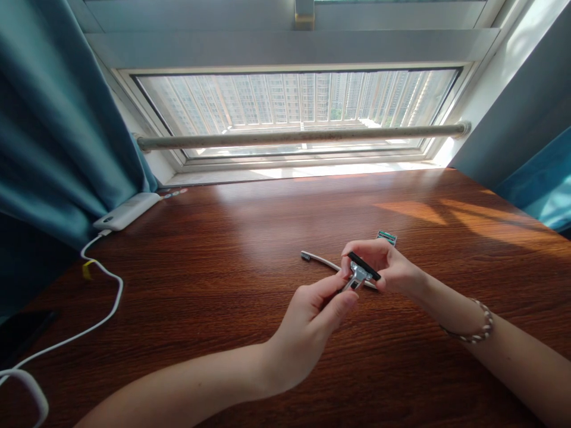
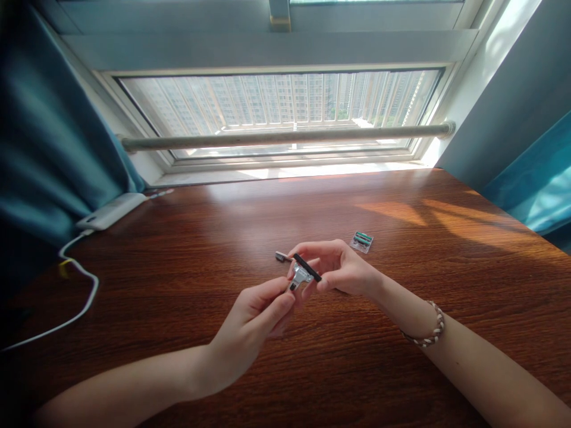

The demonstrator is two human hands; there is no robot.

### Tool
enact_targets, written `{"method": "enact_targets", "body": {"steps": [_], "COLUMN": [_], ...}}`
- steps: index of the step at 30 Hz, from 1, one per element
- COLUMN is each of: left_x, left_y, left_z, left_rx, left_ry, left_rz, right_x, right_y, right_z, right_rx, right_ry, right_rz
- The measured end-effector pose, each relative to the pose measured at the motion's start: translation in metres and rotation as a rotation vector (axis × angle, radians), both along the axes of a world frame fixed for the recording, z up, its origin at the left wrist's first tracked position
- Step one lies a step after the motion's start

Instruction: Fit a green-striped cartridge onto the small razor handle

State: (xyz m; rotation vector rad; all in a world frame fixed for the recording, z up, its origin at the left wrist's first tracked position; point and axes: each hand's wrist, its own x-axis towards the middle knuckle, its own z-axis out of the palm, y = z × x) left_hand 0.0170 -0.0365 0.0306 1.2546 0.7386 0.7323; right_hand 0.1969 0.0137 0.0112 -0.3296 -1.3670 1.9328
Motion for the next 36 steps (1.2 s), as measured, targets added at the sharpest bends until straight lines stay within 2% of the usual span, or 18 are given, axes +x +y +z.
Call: {"method": "enact_targets", "body": {"steps": [6,22,30,36], "left_x": [0.000,-0.005,-0.001,0.000], "left_y": [0.003,0.004,0.010,0.010], "left_z": [0.001,0.001,0.003,0.001], "left_rx": [-0.018,0.002,-0.128,-0.159], "left_ry": [0.000,-0.038,-0.138,-0.163], "left_rz": [0.005,-0.074,-0.072,-0.090], "right_x": [-0.007,0.004,0.004,0.003], "right_y": [-0.004,-0.001,-0.001,0.000], "right_z": [-0.003,0.016,0.008,0.007], "right_rx": [0.005,0.143,0.103,0.095], "right_ry": [0.076,-0.102,-0.018,0.011], "right_rz": [-0.039,0.057,-0.091,-0.120]}}
